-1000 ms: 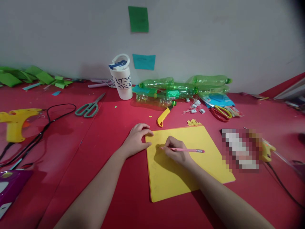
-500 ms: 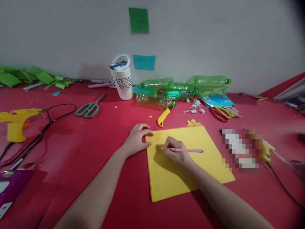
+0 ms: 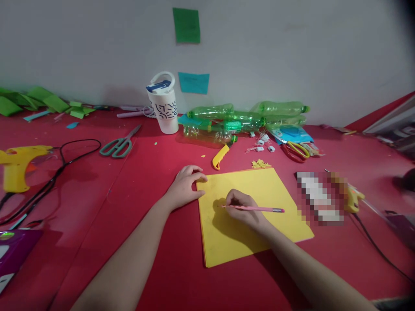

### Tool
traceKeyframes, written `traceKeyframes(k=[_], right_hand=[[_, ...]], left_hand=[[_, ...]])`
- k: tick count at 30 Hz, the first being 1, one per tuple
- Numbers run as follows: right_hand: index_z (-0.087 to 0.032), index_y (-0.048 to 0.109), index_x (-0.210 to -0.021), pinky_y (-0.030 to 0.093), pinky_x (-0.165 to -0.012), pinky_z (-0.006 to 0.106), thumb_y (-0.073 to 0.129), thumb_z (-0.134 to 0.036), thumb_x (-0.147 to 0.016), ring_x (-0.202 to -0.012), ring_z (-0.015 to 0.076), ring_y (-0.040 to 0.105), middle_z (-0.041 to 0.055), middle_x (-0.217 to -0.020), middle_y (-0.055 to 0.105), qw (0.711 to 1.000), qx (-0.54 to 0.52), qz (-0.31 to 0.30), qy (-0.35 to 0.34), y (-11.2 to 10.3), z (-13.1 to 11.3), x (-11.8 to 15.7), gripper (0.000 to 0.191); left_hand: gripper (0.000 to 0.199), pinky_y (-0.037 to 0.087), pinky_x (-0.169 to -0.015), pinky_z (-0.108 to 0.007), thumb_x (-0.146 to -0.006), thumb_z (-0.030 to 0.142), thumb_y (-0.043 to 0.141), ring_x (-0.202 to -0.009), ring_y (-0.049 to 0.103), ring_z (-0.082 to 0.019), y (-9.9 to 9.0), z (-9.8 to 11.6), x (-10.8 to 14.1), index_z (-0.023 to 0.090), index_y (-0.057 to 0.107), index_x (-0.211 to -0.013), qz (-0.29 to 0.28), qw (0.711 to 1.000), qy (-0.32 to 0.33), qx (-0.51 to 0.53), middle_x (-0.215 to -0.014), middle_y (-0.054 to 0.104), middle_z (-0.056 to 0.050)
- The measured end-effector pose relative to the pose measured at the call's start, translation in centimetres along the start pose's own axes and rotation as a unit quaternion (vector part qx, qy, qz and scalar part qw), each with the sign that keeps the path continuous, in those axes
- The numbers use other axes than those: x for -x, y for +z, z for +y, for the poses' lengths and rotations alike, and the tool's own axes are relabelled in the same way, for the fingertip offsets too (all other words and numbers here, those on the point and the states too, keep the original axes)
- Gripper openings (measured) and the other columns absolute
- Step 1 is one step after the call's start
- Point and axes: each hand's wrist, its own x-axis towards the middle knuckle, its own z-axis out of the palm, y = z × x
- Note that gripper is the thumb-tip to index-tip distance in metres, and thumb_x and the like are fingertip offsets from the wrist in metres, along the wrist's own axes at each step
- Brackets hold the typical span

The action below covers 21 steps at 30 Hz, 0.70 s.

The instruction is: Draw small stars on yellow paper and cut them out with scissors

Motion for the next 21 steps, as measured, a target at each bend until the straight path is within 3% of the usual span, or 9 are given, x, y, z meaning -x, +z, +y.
traceKeyframes(k=[7,21], right_hand=[[-0.018,0.048,-0.068,0.028,-0.046,0.020,0.055,-0.018,-0.074,-0.050,0.0082,0.038,-0.0046,-0.057,0.049,0.997,0.041,0.006,-0.064,0.40,1.06,-0.53,0.010],[-0.018,0.046,-0.065,0.028,-0.045,0.020,0.054,-0.018,-0.073,-0.049,0.0082,0.038,-0.0044,-0.055,0.047,0.996,0.061,0.009,-0.059,0.45,0.89,-0.42,0.011]], left_hand=[[0.027,0.033,-0.100,-0.041,-0.068,0.028,0.063,-0.114,0.040,-0.025,-0.08,0.12,0.06,0.026,0.061,-0.094,-0.003,1.000,-0.004,-0.003,-0.117,0.046,-0.003],[0.027,0.033,-0.099,-0.041,-0.068,0.028,0.062,-0.115,0.039,-0.025,-0.13,0.17,0.10,0.027,0.061,-0.095,-0.007,1.000,-0.006,-0.003,-0.117,0.046,-0.003]])
